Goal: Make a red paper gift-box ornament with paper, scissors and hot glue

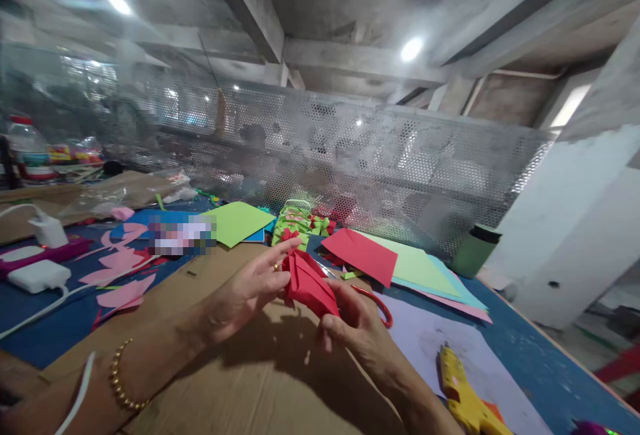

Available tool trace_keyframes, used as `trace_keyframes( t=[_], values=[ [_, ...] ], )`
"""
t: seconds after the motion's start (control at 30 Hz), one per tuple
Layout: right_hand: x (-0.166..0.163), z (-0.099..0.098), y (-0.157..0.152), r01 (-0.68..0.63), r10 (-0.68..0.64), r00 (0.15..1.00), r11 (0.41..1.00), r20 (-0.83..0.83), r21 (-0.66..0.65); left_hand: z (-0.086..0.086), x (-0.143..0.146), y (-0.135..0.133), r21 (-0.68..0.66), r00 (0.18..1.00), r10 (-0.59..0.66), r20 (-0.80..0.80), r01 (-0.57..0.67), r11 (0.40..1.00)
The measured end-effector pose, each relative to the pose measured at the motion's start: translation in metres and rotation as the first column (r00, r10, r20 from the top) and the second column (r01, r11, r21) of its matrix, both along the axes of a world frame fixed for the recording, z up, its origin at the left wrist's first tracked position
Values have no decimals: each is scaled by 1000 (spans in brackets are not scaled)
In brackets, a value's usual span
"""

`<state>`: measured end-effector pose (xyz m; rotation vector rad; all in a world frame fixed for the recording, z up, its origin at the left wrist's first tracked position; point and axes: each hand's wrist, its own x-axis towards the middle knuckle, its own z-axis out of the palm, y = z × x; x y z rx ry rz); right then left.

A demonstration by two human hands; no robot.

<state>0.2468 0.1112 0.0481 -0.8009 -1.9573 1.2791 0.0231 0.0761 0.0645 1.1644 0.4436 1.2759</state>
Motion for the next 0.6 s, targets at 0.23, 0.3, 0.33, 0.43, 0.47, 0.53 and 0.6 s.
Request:
trace_keyframes(
  t=[0.23,0.3,0.33,0.43,0.47,0.53,0.6],
  values=[
    [2,-2,1,-8,8,1000,1000,7,7,2,-2,-3,-8,1000,3,-15,-3,1000],
    [1,-1,-1,-16,16,1000,1000,9,10,2,-3,-3,-9,1000,0,-21,0,1000],
    [0,0,-1,-21,21,1000,1000,7,10,2,-3,-3,-3,1000,-1,-27,0,1000],
    [-1,0,-1,-35,35,999,999,1,8,1,-3,-2,22,999,7,-49,-5,1000],
    [-1,0,0,-35,35,999,999,-2,8,1,-3,-1,26,998,10,-55,-8,1000],
    [-1,-1,0,-39,40,999,999,-4,9,0,-2,-1,33,998,14,-62,-12,999],
    [-1,-2,1,-41,41,999,999,-4,10,-2,-2,0,36,998,19,-66,-17,999]
  ],
)
